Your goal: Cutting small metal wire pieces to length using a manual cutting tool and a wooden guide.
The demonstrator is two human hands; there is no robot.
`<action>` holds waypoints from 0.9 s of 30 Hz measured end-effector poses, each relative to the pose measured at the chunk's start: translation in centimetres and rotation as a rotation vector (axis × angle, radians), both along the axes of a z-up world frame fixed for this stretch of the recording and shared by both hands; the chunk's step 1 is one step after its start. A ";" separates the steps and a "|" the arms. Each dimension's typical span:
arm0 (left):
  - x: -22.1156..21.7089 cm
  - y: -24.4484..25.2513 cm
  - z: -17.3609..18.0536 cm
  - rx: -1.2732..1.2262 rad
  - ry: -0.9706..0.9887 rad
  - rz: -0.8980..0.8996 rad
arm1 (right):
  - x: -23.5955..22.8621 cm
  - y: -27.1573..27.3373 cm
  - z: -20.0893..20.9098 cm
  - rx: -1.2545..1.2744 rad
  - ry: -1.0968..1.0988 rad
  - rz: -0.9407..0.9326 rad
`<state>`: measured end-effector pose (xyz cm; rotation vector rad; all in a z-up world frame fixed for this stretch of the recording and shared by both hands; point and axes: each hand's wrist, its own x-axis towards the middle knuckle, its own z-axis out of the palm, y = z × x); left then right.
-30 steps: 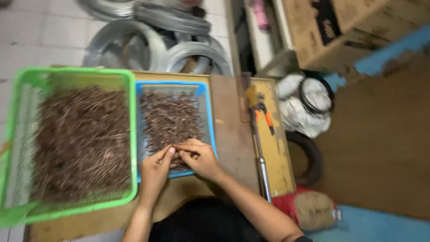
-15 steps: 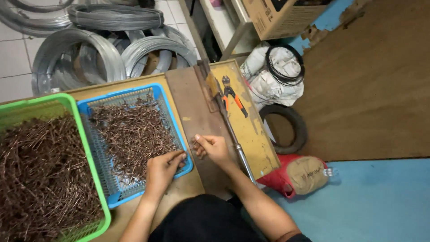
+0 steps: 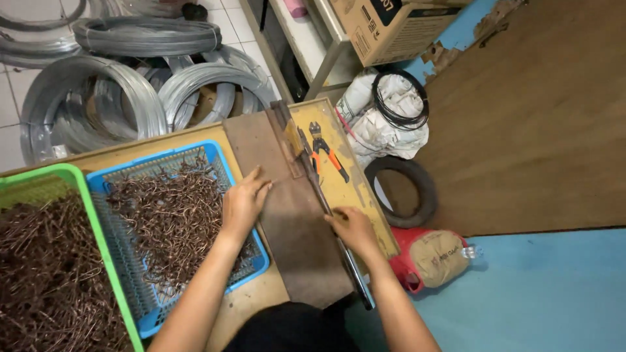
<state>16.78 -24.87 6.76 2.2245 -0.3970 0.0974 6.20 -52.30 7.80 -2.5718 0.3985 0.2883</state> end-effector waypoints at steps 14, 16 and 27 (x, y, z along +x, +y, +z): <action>7.4 -2.6 -7.9 0.180 0.078 0.084 | -2.5 -0.6 -2.4 0.134 0.029 -0.214; 7.8 -2.8 -7.6 0.166 0.104 0.089 | -2.5 -0.6 -2.6 0.134 0.023 -0.202; 10.8 -4.1 -7.6 0.226 0.144 0.082 | -1.7 0.0 -3.3 -0.012 -0.098 -0.113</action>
